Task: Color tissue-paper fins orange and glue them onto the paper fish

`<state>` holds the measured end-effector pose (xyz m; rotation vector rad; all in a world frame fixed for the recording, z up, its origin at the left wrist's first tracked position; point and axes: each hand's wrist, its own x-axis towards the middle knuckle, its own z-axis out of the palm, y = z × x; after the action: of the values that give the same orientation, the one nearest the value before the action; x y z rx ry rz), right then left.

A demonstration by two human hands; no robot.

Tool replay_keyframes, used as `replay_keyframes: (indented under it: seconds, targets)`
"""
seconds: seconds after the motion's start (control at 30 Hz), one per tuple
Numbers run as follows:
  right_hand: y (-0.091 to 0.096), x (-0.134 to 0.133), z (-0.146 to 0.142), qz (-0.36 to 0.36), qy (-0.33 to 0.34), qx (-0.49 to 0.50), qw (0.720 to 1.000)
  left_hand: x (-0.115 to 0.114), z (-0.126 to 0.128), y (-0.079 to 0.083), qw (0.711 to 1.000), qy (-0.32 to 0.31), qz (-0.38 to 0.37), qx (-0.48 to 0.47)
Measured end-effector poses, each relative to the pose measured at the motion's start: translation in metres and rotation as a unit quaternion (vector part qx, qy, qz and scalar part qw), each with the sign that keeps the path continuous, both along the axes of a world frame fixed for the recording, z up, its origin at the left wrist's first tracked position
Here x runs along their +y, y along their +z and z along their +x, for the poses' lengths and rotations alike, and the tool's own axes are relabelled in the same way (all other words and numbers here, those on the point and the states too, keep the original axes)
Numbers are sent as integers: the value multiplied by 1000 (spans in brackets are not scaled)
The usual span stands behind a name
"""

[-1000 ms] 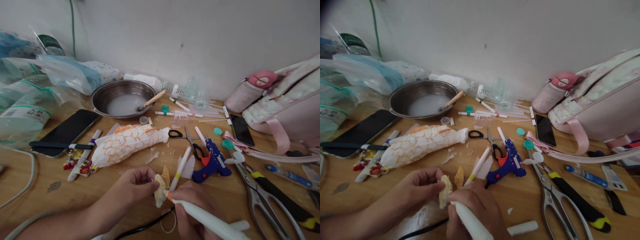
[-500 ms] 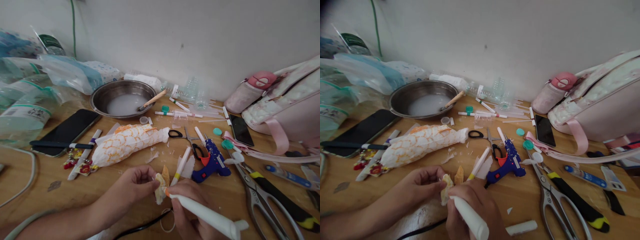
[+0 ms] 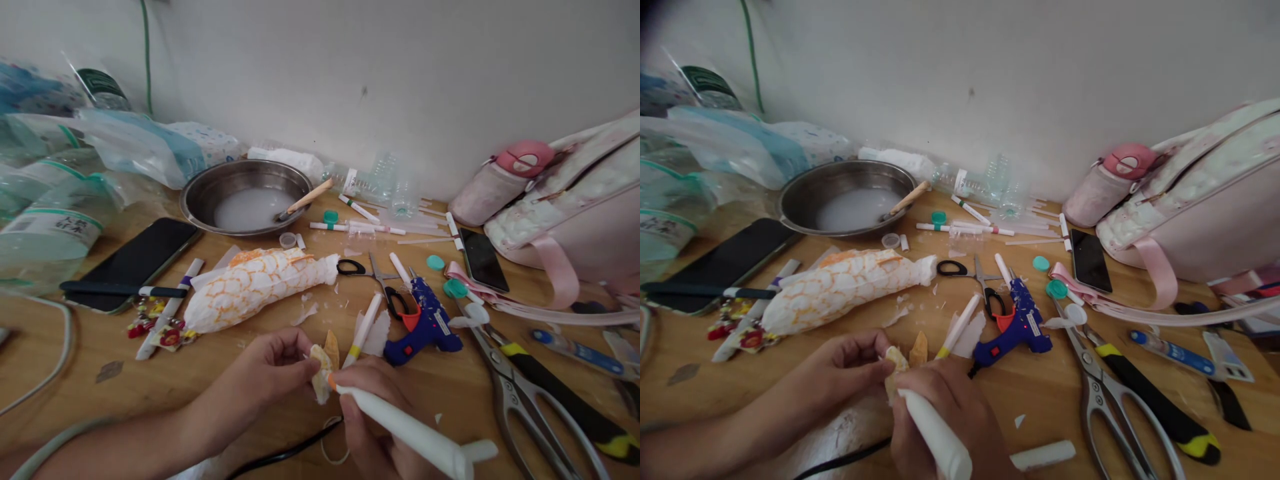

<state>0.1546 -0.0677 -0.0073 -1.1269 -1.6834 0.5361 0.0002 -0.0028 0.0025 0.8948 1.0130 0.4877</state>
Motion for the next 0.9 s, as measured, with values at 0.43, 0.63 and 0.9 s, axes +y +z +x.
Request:
replay_keyframes:
  seconds: [0.43, 0.63, 0.9]
  targets:
    - [2, -1, 5, 27, 25, -39, 999, 0, -1, 2, 999, 15, -36, -31]
    - [0, -1, 4, 38, 11, -37, 999, 1, -1, 5, 998, 14, -53, -39]
    - [-2, -1, -2, 33, -19, -3, 999, -1, 0, -2, 998, 22, -42, -42]
